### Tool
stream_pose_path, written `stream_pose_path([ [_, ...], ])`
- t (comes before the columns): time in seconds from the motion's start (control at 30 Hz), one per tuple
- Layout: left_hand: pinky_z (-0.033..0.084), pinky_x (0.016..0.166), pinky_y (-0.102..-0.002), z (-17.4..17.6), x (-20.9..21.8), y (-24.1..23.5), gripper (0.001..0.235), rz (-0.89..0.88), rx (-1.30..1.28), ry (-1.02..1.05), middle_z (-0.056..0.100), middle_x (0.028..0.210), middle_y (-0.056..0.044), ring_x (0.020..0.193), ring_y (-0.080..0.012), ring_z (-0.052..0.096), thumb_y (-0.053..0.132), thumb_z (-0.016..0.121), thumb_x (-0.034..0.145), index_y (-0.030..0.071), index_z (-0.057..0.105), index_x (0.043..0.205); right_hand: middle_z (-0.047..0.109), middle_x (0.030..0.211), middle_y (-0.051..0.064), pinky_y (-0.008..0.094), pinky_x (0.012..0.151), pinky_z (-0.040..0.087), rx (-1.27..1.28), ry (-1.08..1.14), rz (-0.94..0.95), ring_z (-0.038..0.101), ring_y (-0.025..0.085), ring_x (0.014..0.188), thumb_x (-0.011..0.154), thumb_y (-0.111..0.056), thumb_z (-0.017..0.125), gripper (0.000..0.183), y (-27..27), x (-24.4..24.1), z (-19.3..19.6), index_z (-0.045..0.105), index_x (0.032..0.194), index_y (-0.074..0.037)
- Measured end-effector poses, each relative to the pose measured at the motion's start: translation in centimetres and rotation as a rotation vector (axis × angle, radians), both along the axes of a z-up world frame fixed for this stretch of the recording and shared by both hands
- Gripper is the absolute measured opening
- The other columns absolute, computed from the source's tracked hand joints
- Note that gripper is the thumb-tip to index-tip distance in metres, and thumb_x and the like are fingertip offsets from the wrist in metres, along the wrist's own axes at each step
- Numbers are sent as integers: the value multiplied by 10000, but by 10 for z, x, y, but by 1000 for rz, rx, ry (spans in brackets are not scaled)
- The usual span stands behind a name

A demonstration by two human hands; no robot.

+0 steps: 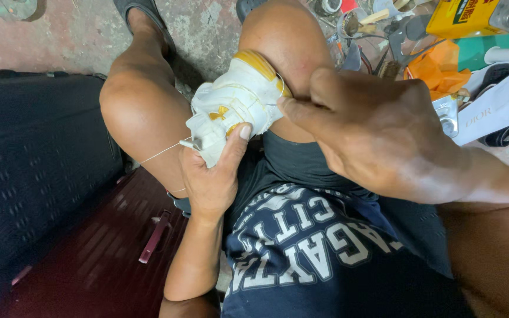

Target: The person sits on the floor and sews a white sneaker using a needle and white thread. They repeatedly push the needle through the shoe's sole and upper, pull the thread tight, and adjust the shoe's position to continue stitching.

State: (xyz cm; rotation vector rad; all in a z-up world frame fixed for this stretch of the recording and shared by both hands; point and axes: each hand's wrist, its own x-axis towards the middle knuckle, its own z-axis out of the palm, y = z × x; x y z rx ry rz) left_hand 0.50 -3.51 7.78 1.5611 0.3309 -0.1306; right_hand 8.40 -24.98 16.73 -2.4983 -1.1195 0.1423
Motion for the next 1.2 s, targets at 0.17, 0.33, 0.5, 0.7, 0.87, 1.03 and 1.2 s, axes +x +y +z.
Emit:
stream_pose_path([
  [0.17,565,892,-280,0,4,3,215,-55,109,-32,751,1070,-43,962,-107,685,75,745,973,-18,708,1164,527,886,40,335,437,435,-176,-61,52,596,169,804,741,-122,749,260,11,3,2,697,989,-66],
  [0.33,553,933,-274,-1,7,7,220,-35,-34,-55,739,1119,-50,1005,-110,679,64,725,997,-30,703,1195,595,852,35,324,460,467,-14,-37,121,626,159,704,876,-79,748,156,8,22,-7,703,1023,-53],
  [0.5,548,939,-271,-6,4,6,240,32,-119,-1,739,1129,-66,1015,-118,683,51,743,978,-47,701,1193,638,843,71,388,602,499,189,128,102,649,243,688,892,-89,733,127,-7,34,-25,694,1013,-81],
  [0.7,550,961,-274,-12,4,3,249,78,-198,16,733,1153,-65,1036,-115,684,50,727,981,-47,690,1207,663,878,62,361,609,468,273,308,66,645,212,699,922,-74,735,138,-21,34,-47,714,1056,-97],
  [0.87,546,963,-276,-9,8,1,235,104,-261,20,732,1146,-63,1032,-118,681,44,712,989,-49,682,1203,689,909,56,350,636,492,298,310,87,685,210,764,921,-76,755,129,-25,35,-56,711,1041,-95],
  [1.03,565,872,-270,1,9,-2,186,8,71,13,752,1043,-47,937,-95,683,60,733,974,-36,716,1132,685,895,56,347,607,480,306,356,84,675,204,729,889,-49,748,118,-24,41,-54,714,997,-85],
  [1.2,565,851,-270,9,11,-12,166,3,86,-5,755,1026,-36,920,-87,679,63,738,977,-28,728,1116,669,868,63,375,580,466,216,213,75,644,240,687,876,-51,770,175,-27,34,-34,710,1036,-91],
])
